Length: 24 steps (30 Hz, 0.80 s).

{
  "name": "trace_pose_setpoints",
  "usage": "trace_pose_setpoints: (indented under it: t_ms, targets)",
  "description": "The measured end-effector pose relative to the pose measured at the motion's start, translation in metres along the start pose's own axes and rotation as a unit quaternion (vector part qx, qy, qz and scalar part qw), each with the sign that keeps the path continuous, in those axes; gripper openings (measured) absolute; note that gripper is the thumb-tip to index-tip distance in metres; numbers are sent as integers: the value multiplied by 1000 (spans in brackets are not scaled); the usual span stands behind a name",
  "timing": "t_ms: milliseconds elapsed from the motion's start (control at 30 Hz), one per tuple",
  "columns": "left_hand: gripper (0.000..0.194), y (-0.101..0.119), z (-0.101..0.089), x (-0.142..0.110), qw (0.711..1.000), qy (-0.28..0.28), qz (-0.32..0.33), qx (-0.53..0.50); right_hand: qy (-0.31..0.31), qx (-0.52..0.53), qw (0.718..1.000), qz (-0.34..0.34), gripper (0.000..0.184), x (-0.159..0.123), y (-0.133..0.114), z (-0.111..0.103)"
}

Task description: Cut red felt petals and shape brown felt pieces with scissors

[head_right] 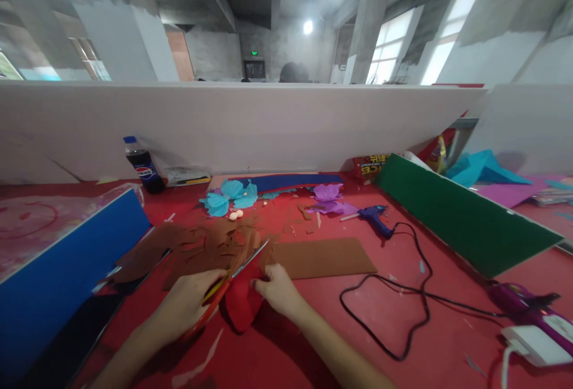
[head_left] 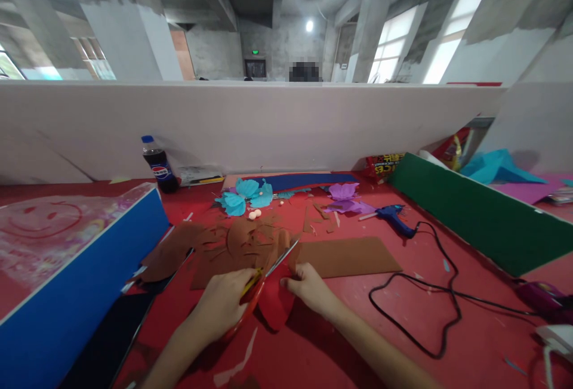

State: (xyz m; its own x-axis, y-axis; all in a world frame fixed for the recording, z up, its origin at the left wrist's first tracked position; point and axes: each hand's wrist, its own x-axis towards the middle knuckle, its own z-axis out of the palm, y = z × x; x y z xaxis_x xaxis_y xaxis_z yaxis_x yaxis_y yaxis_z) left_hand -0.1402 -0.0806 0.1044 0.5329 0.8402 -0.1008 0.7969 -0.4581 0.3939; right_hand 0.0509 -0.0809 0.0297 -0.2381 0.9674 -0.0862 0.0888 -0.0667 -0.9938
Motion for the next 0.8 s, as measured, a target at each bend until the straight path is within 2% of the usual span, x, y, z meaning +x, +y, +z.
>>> trace_pose_setpoints:
  t_ms: [800]
  targets:
    - [25,0,-1,-1,1000,1,10,-4,-1,-5,1000,-9,10,1,2,-1]
